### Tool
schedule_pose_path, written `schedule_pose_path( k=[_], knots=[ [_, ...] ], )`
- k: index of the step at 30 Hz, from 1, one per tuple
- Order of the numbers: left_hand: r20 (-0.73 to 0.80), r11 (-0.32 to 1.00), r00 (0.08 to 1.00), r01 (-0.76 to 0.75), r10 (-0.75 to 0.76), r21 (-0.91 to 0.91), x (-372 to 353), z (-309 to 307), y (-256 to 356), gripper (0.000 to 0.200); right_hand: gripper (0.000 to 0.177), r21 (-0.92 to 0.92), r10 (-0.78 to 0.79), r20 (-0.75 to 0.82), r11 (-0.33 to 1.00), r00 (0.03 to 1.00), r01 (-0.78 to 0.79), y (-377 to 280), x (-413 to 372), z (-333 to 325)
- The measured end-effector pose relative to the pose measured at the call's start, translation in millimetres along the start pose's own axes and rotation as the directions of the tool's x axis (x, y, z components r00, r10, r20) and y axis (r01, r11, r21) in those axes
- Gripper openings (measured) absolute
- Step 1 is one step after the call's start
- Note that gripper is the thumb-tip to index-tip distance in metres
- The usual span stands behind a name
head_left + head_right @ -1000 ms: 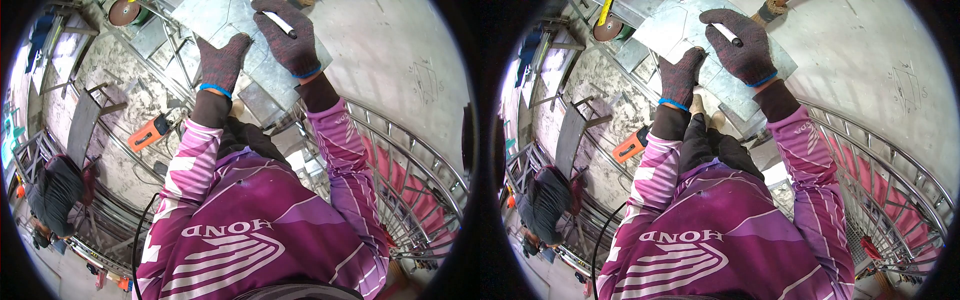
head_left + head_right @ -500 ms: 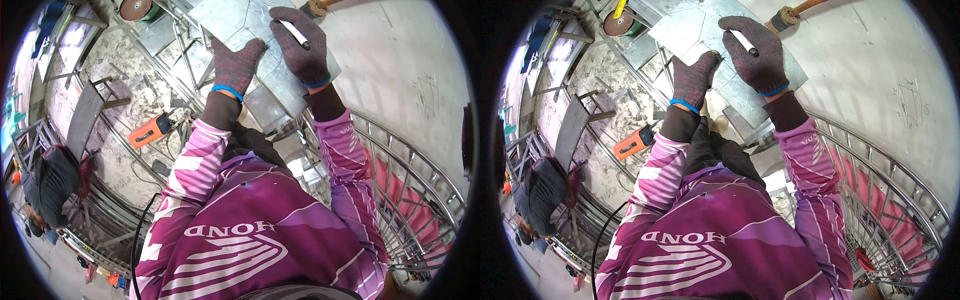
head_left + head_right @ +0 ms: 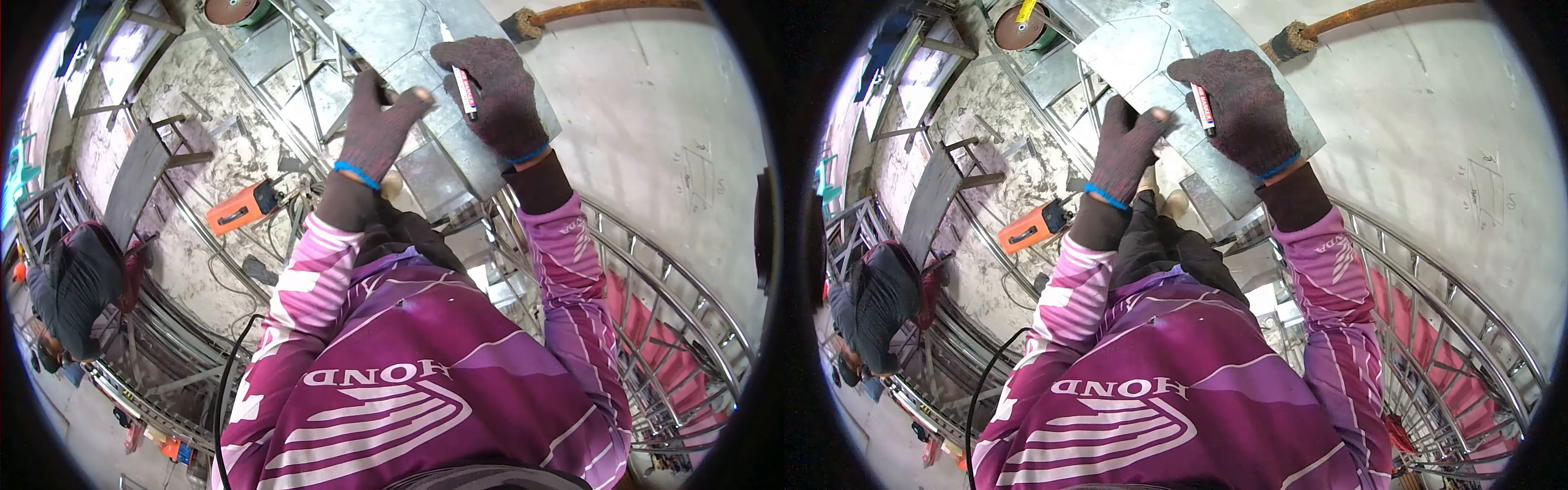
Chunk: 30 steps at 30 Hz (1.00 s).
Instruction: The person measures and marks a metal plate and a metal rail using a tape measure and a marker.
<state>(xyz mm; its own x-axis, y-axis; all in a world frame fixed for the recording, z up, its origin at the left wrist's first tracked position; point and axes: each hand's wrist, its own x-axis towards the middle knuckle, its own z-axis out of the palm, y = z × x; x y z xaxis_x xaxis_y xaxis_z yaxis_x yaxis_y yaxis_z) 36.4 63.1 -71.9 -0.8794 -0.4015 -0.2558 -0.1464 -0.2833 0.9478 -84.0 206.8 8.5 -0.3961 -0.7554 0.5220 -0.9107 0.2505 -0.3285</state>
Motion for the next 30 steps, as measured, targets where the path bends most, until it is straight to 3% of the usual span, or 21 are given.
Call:
schedule_pose_path(
  k=[1,3,4,8,11,21,30],
  knots=[
    [0.005,1.000,1.000,0.007,-0.007,0.004,-10.8,-5.1,4.8,0.054,0.032,-0.023,-0.018,0.006,1.000,1.000,0.018,0.6,-1.0,0.4],
    [-0.046,0.990,0.989,0.137,-0.138,-0.026,-28.7,-13.0,17.3,0.035,0.034,-0.048,-0.028,0.013,0.998,1.000,0.029,4.0,-4.1,1.2],
    [0.019,0.979,0.988,0.155,-0.154,-0.129,-31.8,-15.9,15.2,0.024,0.036,-0.077,-0.043,0.022,0.996,0.999,0.045,5.8,-6.0,1.2],
    [0.130,0.974,0.981,0.161,-0.141,-0.158,-27.6,-14.1,13.5,0.018,0.039,-0.048,-0.066,0.013,0.997,0.998,0.066,5.3,-4.2,1.7],
    [0.128,0.974,0.977,0.185,-0.168,-0.134,-23.2,-9.7,10.0,0.019,0.038,-0.109,-0.055,0.045,0.992,0.998,0.059,3.7,-6.3,0.8],
    [0.151,0.962,0.977,0.178,-0.149,-0.208,-17.1,-12.6,0.8,0.020,0.040,-0.046,-0.047,-0.011,0.998,0.999,0.047,2.8,-4.8,1.7],
    [0.227,0.982,0.965,0.160,-0.135,-0.096,-9.9,-22.8,-5.1,0.021,0.040,-0.066,-0.047,0.011,0.997,0.999,0.048,1.8,-9.4,-1.3]
  ],
)
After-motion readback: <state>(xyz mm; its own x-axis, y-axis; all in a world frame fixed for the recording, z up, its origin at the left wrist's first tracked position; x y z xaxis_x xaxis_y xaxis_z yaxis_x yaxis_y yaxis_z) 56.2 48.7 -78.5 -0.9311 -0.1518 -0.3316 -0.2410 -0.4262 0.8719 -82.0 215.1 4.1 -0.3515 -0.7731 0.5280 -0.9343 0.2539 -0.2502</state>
